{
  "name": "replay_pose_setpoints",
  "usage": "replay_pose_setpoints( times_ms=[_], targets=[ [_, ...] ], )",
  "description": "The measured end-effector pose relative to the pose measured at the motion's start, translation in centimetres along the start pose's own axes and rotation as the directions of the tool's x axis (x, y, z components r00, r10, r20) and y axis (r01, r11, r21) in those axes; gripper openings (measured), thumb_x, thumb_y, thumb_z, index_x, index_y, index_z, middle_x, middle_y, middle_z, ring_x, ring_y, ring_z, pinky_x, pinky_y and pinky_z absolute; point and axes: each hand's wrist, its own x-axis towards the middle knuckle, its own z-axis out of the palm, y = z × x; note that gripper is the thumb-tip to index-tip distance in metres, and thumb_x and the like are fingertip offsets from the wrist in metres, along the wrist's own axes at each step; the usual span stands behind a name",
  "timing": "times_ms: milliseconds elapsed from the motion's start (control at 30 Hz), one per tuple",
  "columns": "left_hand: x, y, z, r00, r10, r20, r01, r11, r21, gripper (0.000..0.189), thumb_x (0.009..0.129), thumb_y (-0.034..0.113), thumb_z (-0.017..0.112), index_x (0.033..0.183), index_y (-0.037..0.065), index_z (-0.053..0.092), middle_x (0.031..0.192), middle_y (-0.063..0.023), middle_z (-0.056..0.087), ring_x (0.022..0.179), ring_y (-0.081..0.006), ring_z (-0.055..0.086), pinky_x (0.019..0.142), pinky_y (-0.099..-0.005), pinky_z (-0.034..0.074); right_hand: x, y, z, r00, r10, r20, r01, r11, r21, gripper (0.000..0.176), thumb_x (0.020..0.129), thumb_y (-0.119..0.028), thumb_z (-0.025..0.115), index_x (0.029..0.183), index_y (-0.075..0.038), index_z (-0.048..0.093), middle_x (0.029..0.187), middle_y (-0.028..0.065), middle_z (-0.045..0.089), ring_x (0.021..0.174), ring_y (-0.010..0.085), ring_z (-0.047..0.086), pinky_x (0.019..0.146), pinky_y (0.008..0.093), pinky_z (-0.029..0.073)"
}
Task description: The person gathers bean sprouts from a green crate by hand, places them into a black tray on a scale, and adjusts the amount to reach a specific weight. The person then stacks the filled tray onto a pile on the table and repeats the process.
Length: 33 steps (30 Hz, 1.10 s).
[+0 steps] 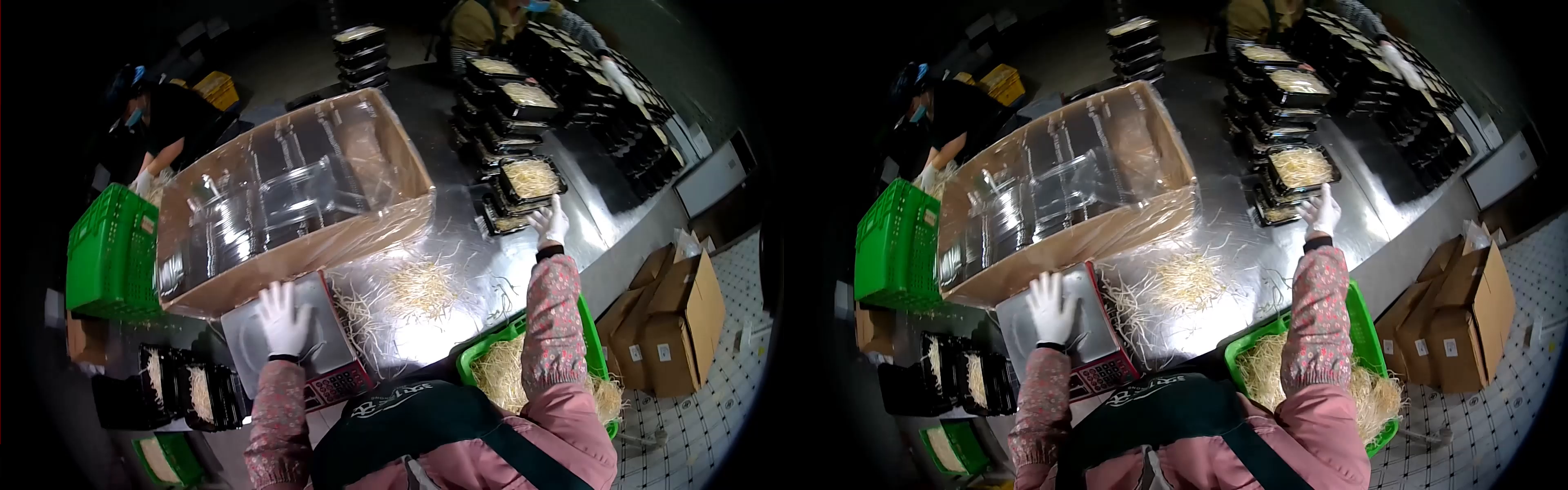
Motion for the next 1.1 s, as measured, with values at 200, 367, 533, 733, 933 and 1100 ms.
replay_pose_setpoints(
  times_ms=[200,367,533,733,933,1100],
  targets=[
    [-4.8,14.2,5.3,0.681,0.717,-0.149,-0.649,0.497,-0.577,0.059,0.086,0.029,0.065,0.139,0.007,0.050,0.149,-0.0177,0.040,0.142,-0.0344,0.031,0.118,-0.0452,0.021,-0.1,6.6,-5.7,0.984,0.078,0.162,-0.077,0.997,-0.012,0.041,0.095,-0.028,0.058,0.131,-0.008,0.053,0.110,0.0088,0.058,0.095,0.0244,0.057,0.083,0.0453,0.053],
    [-4.9,11.1,0.9,0.799,0.569,-0.192,-0.501,0.456,-0.735,0.054,0.083,0.028,0.072,0.131,0.007,0.057,0.146,-0.0126,0.045,0.141,-0.0325,0.034,0.115,-0.0444,0.031,-5.9,9.3,-4.7,0.952,0.147,0.267,-0.101,0.979,-0.178,0.041,0.097,-0.023,0.053,0.135,-0.010,0.051,0.096,0.0025,0.055,0.082,0.0160,0.055,0.076,0.0376,0.052],
    [-8.1,-1.2,-7.3,0.832,-0.105,-0.545,-0.180,0.877,-0.445,0.031,0.073,0.010,0.077,0.101,0.005,0.066,0.105,-0.0123,0.064,0.108,-0.0369,0.059,0.096,-0.0445,0.046,-11.2,11.6,-2.5,0.889,0.180,0.421,-0.099,0.973,-0.207,0.035,0.099,-0.019,0.052,0.132,-0.009,0.055,0.085,-0.0015,0.056,0.072,0.0097,0.053,0.064,0.0288,0.048],
    [-18.5,-14.5,-9.0,0.694,-0.493,-0.524,0.607,0.793,0.059,0.042,0.066,0.029,0.083,0.100,0.010,0.067,0.097,-0.0090,0.063,0.096,-0.0307,0.057,0.084,-0.0429,0.045,-18.3,13.9,3.4,0.755,0.149,0.639,0.025,0.967,-0.255,0.023,0.099,-0.016,0.055,0.120,-0.007,0.061,0.080,-0.0005,0.057,0.065,0.0090,0.055,0.057,0.0240,0.049],
    [-20.9,-16.8,-7.8,0.709,-0.306,-0.635,0.376,0.926,-0.027,0.017,0.072,0.005,0.073,0.087,0.009,0.068,0.082,-0.0077,0.063,0.080,-0.0300,0.058,0.072,-0.0422,0.045,-29.2,14.3,8.4,0.508,0.155,0.847,0.064,0.974,-0.216,0.016,0.098,-0.013,0.059,0.112,-0.006,0.062,0.078,0.0031,0.062,0.063,0.0102,0.059,0.058,0.0245,0.051],
    [-15.0,-11.0,-9.1,0.809,-0.050,-0.586,-0.060,0.984,-0.166,0.027,0.072,-0.001,0.072,0.097,0.009,0.071,0.088,-0.0065,0.064,0.083,-0.0274,0.058,0.075,-0.0389,0.046,-32.3,15.3,6.9,0.513,0.190,0.837,0.035,0.970,-0.242,0.017,0.098,-0.010,0.055,0.114,-0.005,0.060,0.086,0.0041,0.065,0.068,0.0096,0.059,0.061,0.0245,0.051]
  ],
)
